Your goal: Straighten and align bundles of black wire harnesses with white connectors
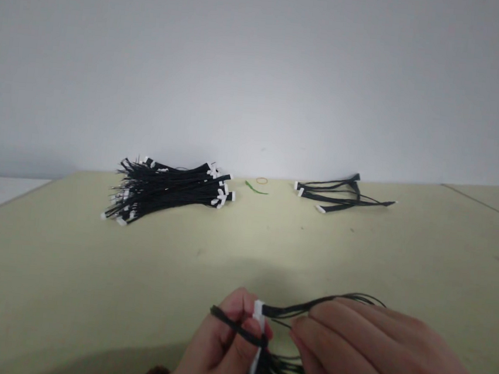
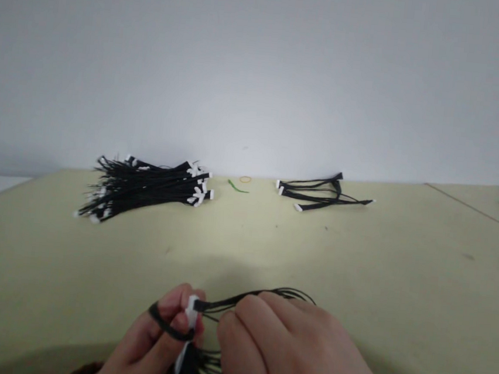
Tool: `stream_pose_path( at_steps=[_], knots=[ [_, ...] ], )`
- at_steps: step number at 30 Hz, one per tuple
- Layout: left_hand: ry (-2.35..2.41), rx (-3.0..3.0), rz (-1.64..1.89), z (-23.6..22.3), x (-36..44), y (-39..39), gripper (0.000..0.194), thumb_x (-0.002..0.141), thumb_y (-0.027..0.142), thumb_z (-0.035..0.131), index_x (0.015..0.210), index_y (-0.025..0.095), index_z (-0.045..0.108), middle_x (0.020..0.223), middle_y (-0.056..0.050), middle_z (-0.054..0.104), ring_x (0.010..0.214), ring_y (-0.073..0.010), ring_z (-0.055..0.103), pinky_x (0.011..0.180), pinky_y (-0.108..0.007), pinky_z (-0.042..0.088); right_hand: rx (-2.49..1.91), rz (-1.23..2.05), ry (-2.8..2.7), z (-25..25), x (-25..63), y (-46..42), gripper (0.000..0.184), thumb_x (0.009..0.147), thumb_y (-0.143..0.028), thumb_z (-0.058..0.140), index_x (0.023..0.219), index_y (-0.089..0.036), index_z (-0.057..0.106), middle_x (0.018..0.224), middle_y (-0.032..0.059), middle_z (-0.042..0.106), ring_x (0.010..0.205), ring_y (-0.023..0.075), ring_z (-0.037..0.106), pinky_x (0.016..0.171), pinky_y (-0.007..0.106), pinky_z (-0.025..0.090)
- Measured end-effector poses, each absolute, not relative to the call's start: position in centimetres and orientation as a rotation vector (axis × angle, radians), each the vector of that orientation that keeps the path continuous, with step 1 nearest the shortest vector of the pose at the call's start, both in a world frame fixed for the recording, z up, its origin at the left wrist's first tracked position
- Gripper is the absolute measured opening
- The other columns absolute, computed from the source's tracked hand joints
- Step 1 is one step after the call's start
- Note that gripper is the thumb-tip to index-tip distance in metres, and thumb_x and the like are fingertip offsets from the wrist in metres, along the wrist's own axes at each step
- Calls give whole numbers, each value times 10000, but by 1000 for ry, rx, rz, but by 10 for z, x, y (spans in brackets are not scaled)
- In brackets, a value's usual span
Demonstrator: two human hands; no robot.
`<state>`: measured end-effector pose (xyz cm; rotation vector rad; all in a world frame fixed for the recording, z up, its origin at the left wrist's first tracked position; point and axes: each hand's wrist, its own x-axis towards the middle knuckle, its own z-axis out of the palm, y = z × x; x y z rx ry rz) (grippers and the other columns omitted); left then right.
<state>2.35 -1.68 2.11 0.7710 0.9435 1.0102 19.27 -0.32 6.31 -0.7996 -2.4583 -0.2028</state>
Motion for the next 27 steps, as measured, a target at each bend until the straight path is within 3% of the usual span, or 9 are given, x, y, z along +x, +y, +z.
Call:
stream_pose_path(
  at_steps=[5, 11, 19, 22, 27],
  knots=[
    [1011, 888, 1065, 22, 21, -16, 441, 611, 612, 656, 633, 194, 520, 560, 47, 405, 502, -74, 313, 454, -177, 334, -795, -263, -2509, 67, 193, -3, 300, 946, -164, 291, 750, -186, 518, 640, -10, 510, 525, 138, 452, 459, 287, 292],
    [1083, 970, 986, 17, 19, -17, 433, 673, 642, 573, 694, 217, 495, 526, 67, 340, 436, -63, 245, 398, -186, 235, -785, -301, -2542, 66, 190, -5, 254, 901, -123, 352, 700, -185, 495, 606, -9, 474, 505, 141, 415, 447, 293, 261],
    [1070, 1287, 932, 24, 12, -14, 376, 736, 583, 547, 641, 220, 548, 543, 19, 419, 509, -119, 343, 451, -221, 347, -825, -300, -2587, 65, 189, -8, 211, 850, -79, 363, 723, -188, 493, 640, -6, 491, 509, 147, 422, 442, 294, 275],
    [1102, 1288, 906, 16, 11, -13, 346, 793, 541, 504, 702, 209, 542, 570, 35, 419, 512, -94, 364, 458, -188, 343, -866, -238, -2611, 66, 187, -6, 196, 835, -74, 377, 743, -184, 510, 665, -1, 509, 529, 149, 433, 451, 287, 287],
    [1053, 1063, 922, 14, 17, 2, 327, 802, 529, 489, 722, 215, 451, 454, 107, 331, 340, -46, 276, 326, -149, 241, -925, -303, -2485, 78, 194, -1, 144, 896, -179, 392, 823, -182, 516, 760, 23, 548, 640, 166, 475, 555, 301, 350]
  ],
)
